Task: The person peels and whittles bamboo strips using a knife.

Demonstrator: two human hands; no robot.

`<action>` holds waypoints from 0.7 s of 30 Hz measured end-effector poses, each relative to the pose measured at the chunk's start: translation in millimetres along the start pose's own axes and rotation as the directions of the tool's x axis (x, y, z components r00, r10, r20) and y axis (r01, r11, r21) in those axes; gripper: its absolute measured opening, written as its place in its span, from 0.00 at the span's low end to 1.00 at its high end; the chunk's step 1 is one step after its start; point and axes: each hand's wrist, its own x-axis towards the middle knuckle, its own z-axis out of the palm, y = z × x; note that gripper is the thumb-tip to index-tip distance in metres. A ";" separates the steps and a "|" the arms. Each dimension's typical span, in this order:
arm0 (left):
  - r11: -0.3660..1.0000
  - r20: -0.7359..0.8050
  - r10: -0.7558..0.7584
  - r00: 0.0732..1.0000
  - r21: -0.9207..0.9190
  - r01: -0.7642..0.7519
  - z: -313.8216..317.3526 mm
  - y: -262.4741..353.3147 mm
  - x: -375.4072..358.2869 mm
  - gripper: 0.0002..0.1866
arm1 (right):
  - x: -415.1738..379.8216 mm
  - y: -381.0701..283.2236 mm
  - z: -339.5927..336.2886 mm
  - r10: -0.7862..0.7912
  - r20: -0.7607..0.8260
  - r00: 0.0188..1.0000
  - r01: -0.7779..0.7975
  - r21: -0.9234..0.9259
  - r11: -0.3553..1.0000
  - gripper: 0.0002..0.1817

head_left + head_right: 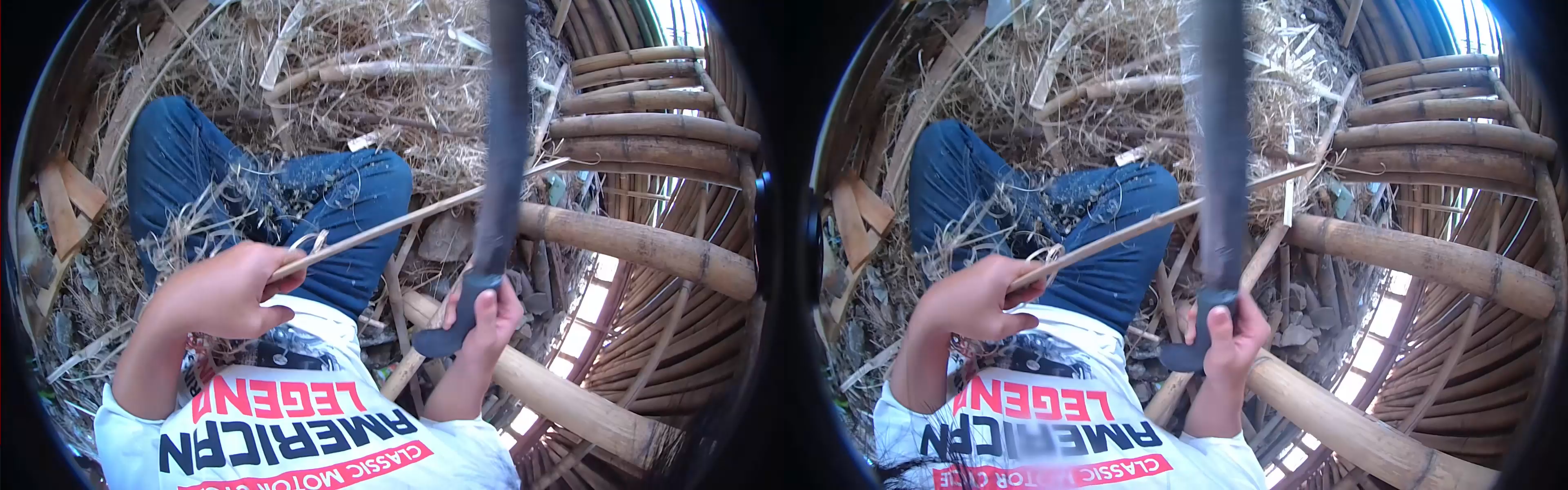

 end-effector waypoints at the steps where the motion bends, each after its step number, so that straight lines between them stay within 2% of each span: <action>1: 0.999 -0.060 0.050 0.997 -0.007 -0.050 4.7 -3.4 1.0 0.15 | -2.3 1.3 7.5 0.042 -0.050 0.998 -0.040 0.050 0.998 0.27; 3: 0.999 -0.063 0.039 0.997 -0.011 -0.040 3.3 -2.2 3.1 0.15 | -8.3 1.6 14.4 0.065 0.066 0.996 -0.069 0.072 0.995 0.22; 4: 0.999 -0.071 0.038 0.997 -0.002 -0.038 2.2 -3.4 2.2 0.15 | -11.2 2.0 12.8 0.076 0.138 0.988 -0.077 0.005 0.997 0.22; 7: 0.997 -0.074 -0.001 0.997 -0.080 -0.005 1.6 -9.0 5.5 0.15 | -4.5 5.6 4.3 0.084 0.050 0.995 -0.087 0.060 0.994 0.23; 8: 0.999 -0.065 0.032 0.997 -0.038 -0.034 1.6 -7.9 7.4 0.15 | -4.5 6.3 6.7 0.101 0.024 0.995 -0.103 0.175 0.979 0.23; 9: 0.998 -0.056 0.063 0.996 0.010 -0.063 2.6 -6.7 7.7 0.15 | -10.2 7.3 8.1 0.114 0.030 0.993 -0.117 0.169 0.979 0.23; 11: 0.999 -0.067 0.036 0.997 0.004 -0.036 1.2 -9.9 11.5 0.15 | -13.0 8.8 13.5 0.128 0.189 0.973 -0.142 0.062 0.988 0.23; 12: 0.999 -0.037 0.033 0.999 -0.008 -0.033 -1.0 -13.9 12.0 0.15 | -14.6 7.3 15.3 0.145 0.151 0.978 -0.145 -0.011 0.989 0.22; 13: 0.999 0.003 0.027 1.000 -0.025 -0.027 -2.8 -15.4 12.1 0.16 | -10.8 6.9 14.3 0.142 0.149 0.979 -0.145 0.010 0.989 0.22; 16: 0.999 -0.006 0.024 1.000 -0.021 -0.024 -0.9 -11.3 15.2 0.16 | -11.4 18.1 17.3 0.130 0.074 0.989 -0.141 0.171 0.975 0.24; 17: 0.999 -0.015 0.049 0.999 -0.001 -0.049 -1.6 -10.1 15.4 0.16 | -14.4 16.1 25.2 0.157 0.092 0.983 -0.171 0.176 0.969 0.23; 19: 0.999 -0.027 0.040 0.999 -0.001 -0.040 -3.3 -13.9 16.2 0.15 | -20.4 20.3 21.9 0.165 0.246 0.955 -0.190 0.081 0.978 0.22; 21: 1.000 -0.017 0.016 1.000 -0.008 -0.016 -3.9 -20.6 15.0 0.15 | -14.4 21.5 15.6 0.157 0.227 0.961 -0.173 0.053 0.984 0.22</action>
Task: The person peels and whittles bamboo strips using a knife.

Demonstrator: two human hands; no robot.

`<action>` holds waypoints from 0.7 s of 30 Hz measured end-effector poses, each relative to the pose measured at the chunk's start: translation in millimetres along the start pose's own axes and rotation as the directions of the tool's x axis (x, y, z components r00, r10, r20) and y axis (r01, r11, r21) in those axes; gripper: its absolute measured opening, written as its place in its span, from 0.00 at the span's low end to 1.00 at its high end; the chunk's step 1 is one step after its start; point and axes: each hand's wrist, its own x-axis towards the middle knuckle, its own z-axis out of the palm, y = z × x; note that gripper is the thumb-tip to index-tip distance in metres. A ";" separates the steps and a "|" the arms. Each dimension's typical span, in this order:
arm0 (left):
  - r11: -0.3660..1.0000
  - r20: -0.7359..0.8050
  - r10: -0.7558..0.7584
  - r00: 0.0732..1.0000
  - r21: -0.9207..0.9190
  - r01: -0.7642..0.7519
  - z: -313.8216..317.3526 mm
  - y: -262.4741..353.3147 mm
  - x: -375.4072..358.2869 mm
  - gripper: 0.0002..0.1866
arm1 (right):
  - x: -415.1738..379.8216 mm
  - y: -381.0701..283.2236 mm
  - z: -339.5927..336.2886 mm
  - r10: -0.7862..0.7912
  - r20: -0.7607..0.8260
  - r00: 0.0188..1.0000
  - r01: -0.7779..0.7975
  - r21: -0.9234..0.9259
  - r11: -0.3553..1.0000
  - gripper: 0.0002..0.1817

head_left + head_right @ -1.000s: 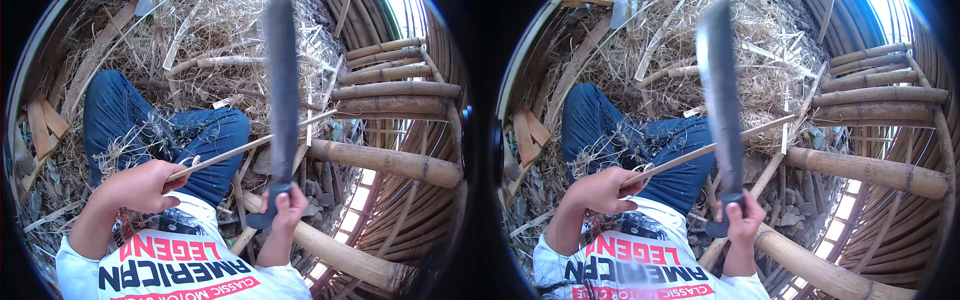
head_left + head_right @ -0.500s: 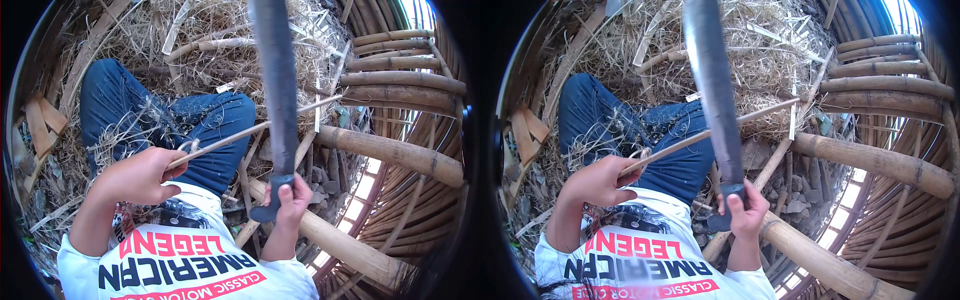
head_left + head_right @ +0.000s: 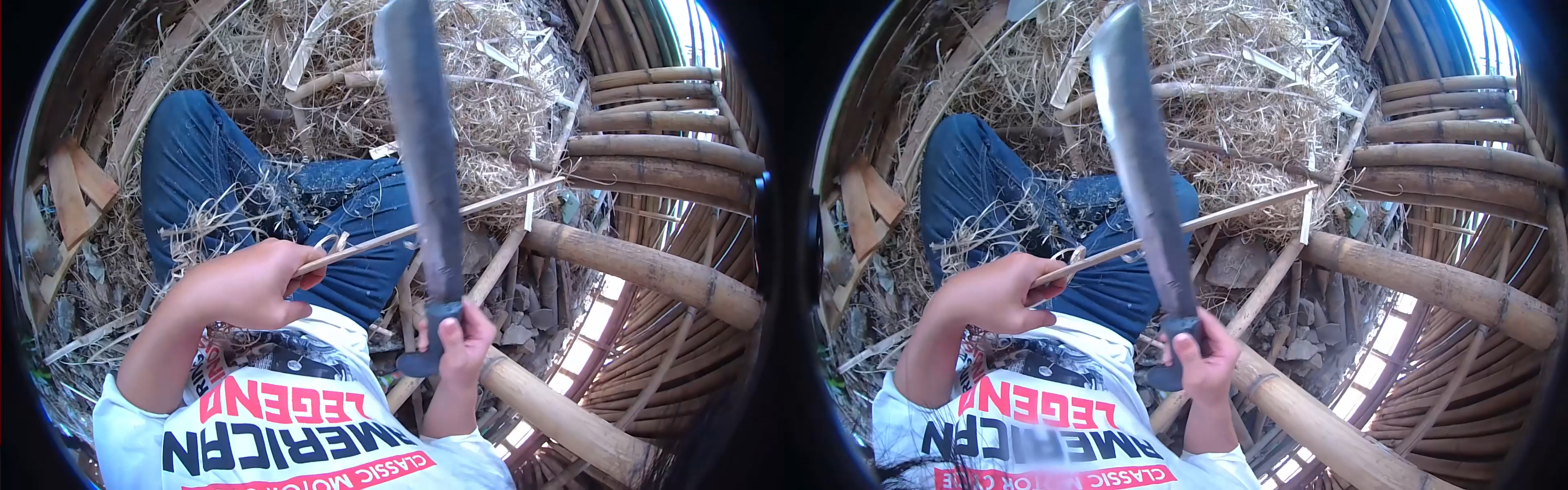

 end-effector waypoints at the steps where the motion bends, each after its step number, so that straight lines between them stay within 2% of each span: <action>1: 1.000 0.000 0.025 1.000 0.003 -0.025 -0.9 0.5 0.0 0.15 | 1.5 2.1 1.4 0.001 -0.027 1.000 0.002 0.106 0.994 0.23; 2: 0.998 -0.031 0.052 0.998 -0.043 -0.054 0.0 1.8 1.0 0.15 | 1.5 3.3 2.6 0.008 -0.049 0.999 0.002 0.206 0.979 0.23; 4: 0.999 -0.033 0.014 0.999 -0.032 -0.015 -1.0 7.9 4.5 0.15 | -1.9 5.2 13.7 0.014 -0.065 0.998 0.001 0.220 0.976 0.24; 6: 1.000 -0.026 -0.002 1.000 -0.017 0.002 -3.8 2.6 5.0 0.16 | -3.6 8.3 13.5 0.042 0.079 0.996 -0.042 -0.006 0.999 0.23; 7: 1.000 -0.002 -0.022 1.000 -0.016 0.022 -4.8 1.4 7.3 0.16 | -0.5 4.9 10.1 0.052 0.054 0.997 -0.052 -0.001 0.999 0.22; 10: 1.000 -0.029 0.002 1.000 0.008 -0.002 -4.9 6.0 8.9 0.16 | 8.4 2.1 16.7 0.050 -0.067 0.996 -0.034 0.219 0.975 0.19; 14: 1.000 -0.026 -0.019 0.999 0.003 0.019 -6.1 -5.8 12.2 0.17 | 2.9 9.1 17.2 0.094 0.066 0.993 -0.093 -0.011 0.996 0.19; 16: 0.999 -0.018 -0.019 1.000 -0.029 0.018 -5.8 -7.9 13.4 0.17 | 8.1 9.3 10.9 0.102 0.055 0.993 -0.107 0.102 0.989 0.18; 17: 1.000 -0.018 -0.019 1.000 0.013 0.019 -6.6 -6.1 13.9 0.17 | 9.6 10.7 14.7 0.098 0.007 0.995 -0.098 0.165 0.981 0.18; 18: 0.998 -0.024 -0.020 1.000 0.056 0.021 -5.2 -4.9 13.5 0.17 | 4.9 14.3 19.9 0.112 0.012 0.994 -0.112 0.157 0.981 0.18; 20: 1.000 -0.053 -0.007 0.999 0.017 0.008 -4.2 -7.7 13.8 0.17 | 2.3 21.0 32.1 0.106 0.078 0.991 -0.117 0.158 0.980 0.17; 21: 1.000 -0.039 -0.029 0.999 -0.013 0.029 -4.9 -10.9 13.1 0.17 | 1.8 21.6 30.2 0.089 0.080 0.993 -0.091 0.023 0.996 0.17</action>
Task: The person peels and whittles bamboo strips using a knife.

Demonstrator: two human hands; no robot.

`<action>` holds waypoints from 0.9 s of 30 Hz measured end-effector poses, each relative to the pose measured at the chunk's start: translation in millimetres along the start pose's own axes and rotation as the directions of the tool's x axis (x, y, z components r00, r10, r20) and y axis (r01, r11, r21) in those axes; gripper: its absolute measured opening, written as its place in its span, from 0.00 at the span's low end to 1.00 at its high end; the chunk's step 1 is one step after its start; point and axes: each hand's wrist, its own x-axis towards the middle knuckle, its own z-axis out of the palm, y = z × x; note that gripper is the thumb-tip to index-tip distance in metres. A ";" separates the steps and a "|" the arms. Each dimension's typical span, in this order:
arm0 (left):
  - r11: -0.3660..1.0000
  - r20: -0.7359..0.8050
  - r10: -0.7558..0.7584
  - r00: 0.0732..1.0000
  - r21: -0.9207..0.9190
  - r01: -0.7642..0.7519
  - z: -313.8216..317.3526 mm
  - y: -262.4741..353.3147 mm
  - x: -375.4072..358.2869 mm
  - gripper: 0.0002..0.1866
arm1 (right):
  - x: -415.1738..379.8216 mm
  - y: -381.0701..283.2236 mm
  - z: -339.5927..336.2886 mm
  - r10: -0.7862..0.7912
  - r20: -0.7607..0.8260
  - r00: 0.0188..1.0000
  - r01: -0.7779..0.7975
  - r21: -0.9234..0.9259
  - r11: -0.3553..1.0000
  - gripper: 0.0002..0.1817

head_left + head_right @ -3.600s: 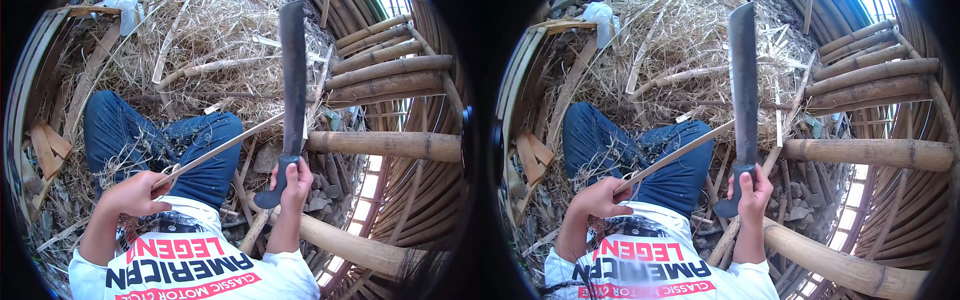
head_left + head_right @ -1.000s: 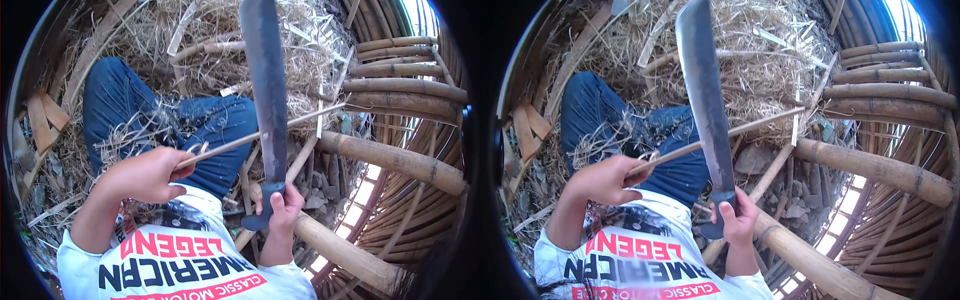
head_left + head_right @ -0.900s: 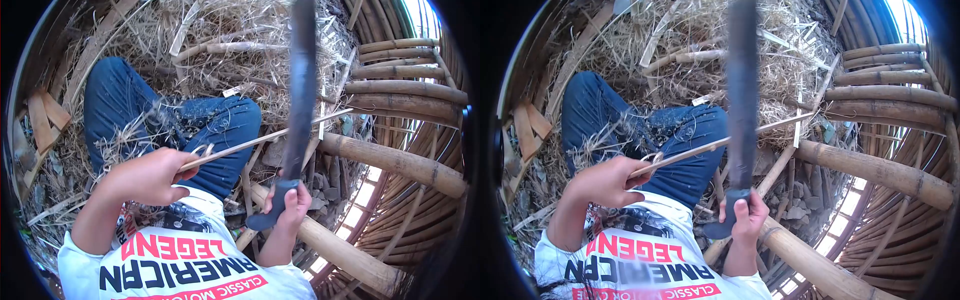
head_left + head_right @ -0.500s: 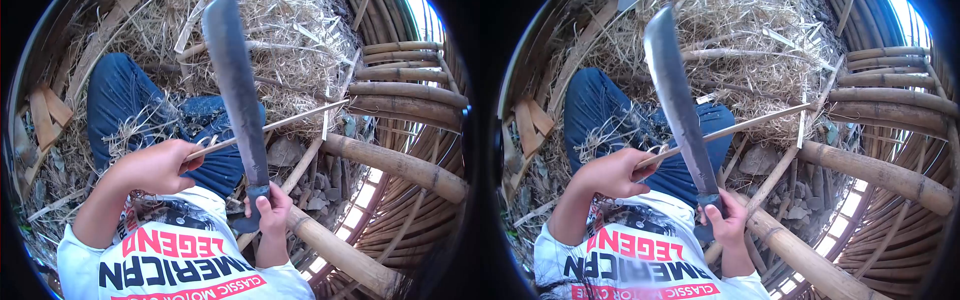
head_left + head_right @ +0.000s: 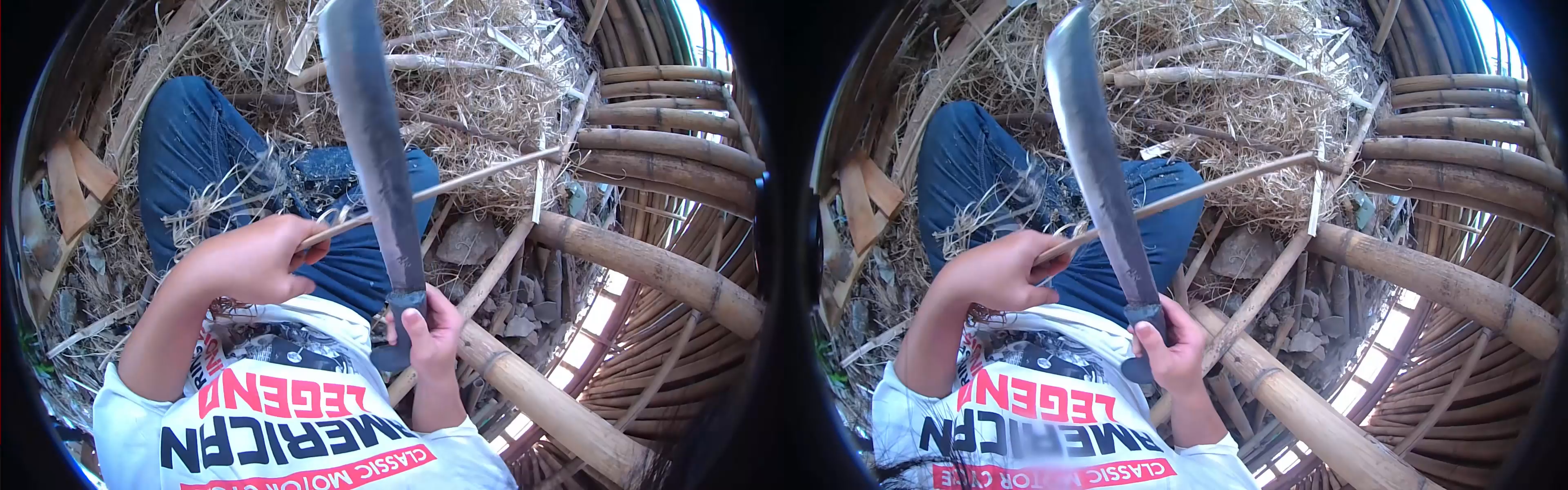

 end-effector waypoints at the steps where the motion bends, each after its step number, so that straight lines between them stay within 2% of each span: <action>1: 0.999 0.020 -0.024 1.000 -0.033 0.024 -0.2 -2.2 -0.1 0.17 | 3.2 -0.1 -3.8 -0.002 0.001 1.000 0.002 0.004 1.000 0.17; 3: 0.999 0.040 -0.041 0.998 -0.005 0.041 0.8 -3.2 -0.3 0.17 | 6.4 0.0 -10.1 0.021 0.004 1.000 -0.021 0.172 0.985 0.16; 4: 1.000 0.018 0.001 1.000 0.013 -0.001 2.3 -3.9 0.3 0.16 | 7.3 1.8 -1.4 0.055 -0.044 0.998 -0.041 0.269 0.962 0.17; 5: 0.998 -0.010 0.043 0.999 0.035 -0.043 3.4 -3.1 -0.2 0.16 | 5.6 5.0 13.2 0.069 -0.072 0.995 -0.049 0.259 0.965 0.17; 7: 0.999 -0.020 0.009 1.000 0.033 -0.008 1.4 -1.9 -0.4 0.16 | 2.1 10.5 15.3 0.042 0.058 0.997 -0.050 0.143 0.988 0.17; 8: 1.000 -0.015 0.001 1.000 -0.002 -0.001 2.9 -8.5 -0.4 0.16 | 2.4 11.5 12.5 0.044 0.055 0.998 -0.049 0.092 0.995 0.17; 9: 0.999 0.000 -0.010 1.000 -0.040 0.010 4.1 -10.7 -1.1 0.17 | 4.1 11.4 12.8 0.048 0.056 0.997 -0.053 0.098 0.994 0.17; 11: 0.998 -0.005 -0.027 1.000 -0.063 0.027 5.1 -9.6 -3.3 0.14 | 6.5 9.6 13.9 0.084 0.042 0.996 -0.093 0.282 0.955 0.17; 15: 1.000 -0.023 -0.011 1.000 0.007 0.011 2.4 -10.2 -2.5 0.14 | 3.1 11.3 16.4 0.093 0.073 0.993 -0.099 0.090 0.991 0.16; 17: 1.000 -0.012 -0.024 1.000 -0.001 0.024 3.6 -9.8 -5.9 0.14 | 5.9 8.9 7.3 0.050 0.063 0.997 -0.057 0.121 0.991 0.17; 18: 1.000 -0.030 -0.007 1.000 -0.019 0.007 4.6 -12.4 -6.3 0.15 | 6.6 11.0 6.4 0.058 0.061 0.996 -0.070 0.218 0.973 0.19; 21: 0.999 -0.061 0.024 0.998 0.036 -0.022 5.6 -9.6 -5.4 0.15 | 3.5 13.6 8.6 0.040 0.069 0.997 -0.054 0.207 0.977 0.19; 23: 0.999 -0.013 -0.002 1.000 0.041 0.003 5.0 -12.2 -8.2 0.15 | 1.6 8.3 -5.3 0.018 0.035 0.999 -0.019 0.038 0.999 0.19; 25: 0.998 0.010 -0.062 0.998 0.009 0.062 6.9 -9.0 -11.1 0.15 | 6.9 0.1 -16.6 -0.052 -0.003 0.999 0.052 0.072 0.996 0.19; 27: 0.999 0.033 -0.028 0.999 0.038 0.026 7.7 -9.7 -12.4 0.15 | 15.9 -6.5 -12.6 -0.034 -0.156 0.987 0.064 0.187 0.980 0.18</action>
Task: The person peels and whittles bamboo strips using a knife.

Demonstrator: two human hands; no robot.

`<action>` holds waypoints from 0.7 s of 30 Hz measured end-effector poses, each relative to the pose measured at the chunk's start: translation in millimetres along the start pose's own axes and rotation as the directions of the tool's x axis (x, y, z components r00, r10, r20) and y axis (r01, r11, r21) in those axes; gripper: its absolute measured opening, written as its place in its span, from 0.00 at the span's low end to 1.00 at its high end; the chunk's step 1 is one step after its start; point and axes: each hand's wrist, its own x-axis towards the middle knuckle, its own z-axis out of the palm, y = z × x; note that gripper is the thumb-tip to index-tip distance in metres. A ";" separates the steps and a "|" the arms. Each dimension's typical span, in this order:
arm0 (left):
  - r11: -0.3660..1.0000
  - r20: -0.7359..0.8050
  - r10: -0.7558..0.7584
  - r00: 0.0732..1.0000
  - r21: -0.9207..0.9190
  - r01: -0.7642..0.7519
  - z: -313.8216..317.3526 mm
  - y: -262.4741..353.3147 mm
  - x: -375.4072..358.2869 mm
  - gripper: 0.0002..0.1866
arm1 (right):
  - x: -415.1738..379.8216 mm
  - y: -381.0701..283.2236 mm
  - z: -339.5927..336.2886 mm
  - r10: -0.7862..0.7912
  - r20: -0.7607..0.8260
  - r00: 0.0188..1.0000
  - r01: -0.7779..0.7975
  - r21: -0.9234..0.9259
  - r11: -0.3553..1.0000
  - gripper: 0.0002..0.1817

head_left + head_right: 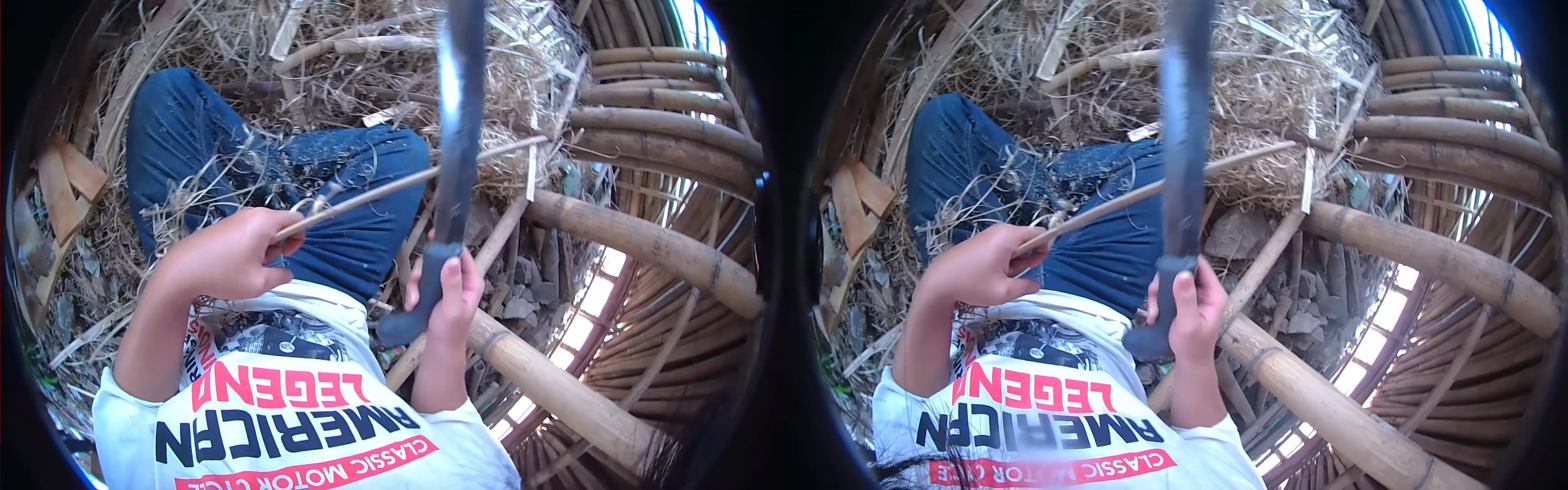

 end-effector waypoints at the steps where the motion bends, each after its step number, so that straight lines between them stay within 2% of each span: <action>1: 1.000 -0.041 0.019 0.999 0.000 -0.019 2.9 -1.7 -0.1 0.15 | 5.3 0.2 1.2 -0.039 -0.064 0.997 0.039 -0.002 0.999 0.17; 2: 0.999 -0.085 0.040 0.996 0.006 -0.039 3.7 0.4 0.0 0.15 | 9.4 0.3 -0.2 -0.083 -0.125 0.989 0.083 -0.002 0.997 0.17; 3: 0.999 -0.062 0.001 0.998 0.040 0.001 2.7 5.9 -1.2 0.14 | 11.3 0.0 -5.5 -0.107 -0.135 0.985 0.108 0.001 0.994 0.17; 5: 0.999 -0.052 -0.020 0.998 0.041 0.022 2.2 8.6 -5.4 0.14 | 13.7 -0.5 -17.1 -0.199 -0.175 0.964 0.163 -0.200 0.966 0.16; 8: 0.998 -0.043 0.002 0.999 0.065 0.000 0.9 7.0 -15.7 0.14 | 15.3 -13.0 -23.7 -0.263 -0.215 0.940 0.204 -0.264 0.943 0.17; 12: 0.999 -0.038 0.054 0.998 0.008 -0.054 -1.0 6.0 -25.7 0.15 | 20.4 -26.7 -24.3 -0.325 -0.234 0.916 0.275 -0.222 0.936 0.17; 14: 1.000 -0.031 -0.012 0.999 -0.008 0.012 -4.6 13.8 -30.0 0.19 | 21.7 -28.4 -16.6 -0.366 -0.266 0.892 0.315 -0.216 0.924 0.17; 17: 0.999 0.009 0.041 0.999 -0.023 -0.041 -8.4 -7.6 -35.7 0.19 | 16.1 -25.0 -7.7 -0.317 -0.154 0.936 0.298 -0.135 0.945 0.17; 18: 0.998 0.020 0.051 0.999 -0.043 -0.050 -9.5 -15.3 -38.4 0.19 | 12.7 -25.4 -6.5 -0.328 -0.160 0.931 0.311 -0.123 0.942 0.17; 20: 0.998 0.046 -0.024 0.999 -0.049 0.027 -11.6 -21.6 -45.0 0.19 | 6.8 -28.7 -7.8 -0.241 -0.123 0.963 0.230 -0.098 0.968 0.18; 21: 0.999 0.062 -0.022 0.998 -0.033 0.024 -12.9 -21.5 -46.4 0.19 | 5.8 -33.6 -9.6 -0.248 -0.153 0.957 0.230 -0.123 0.965 0.18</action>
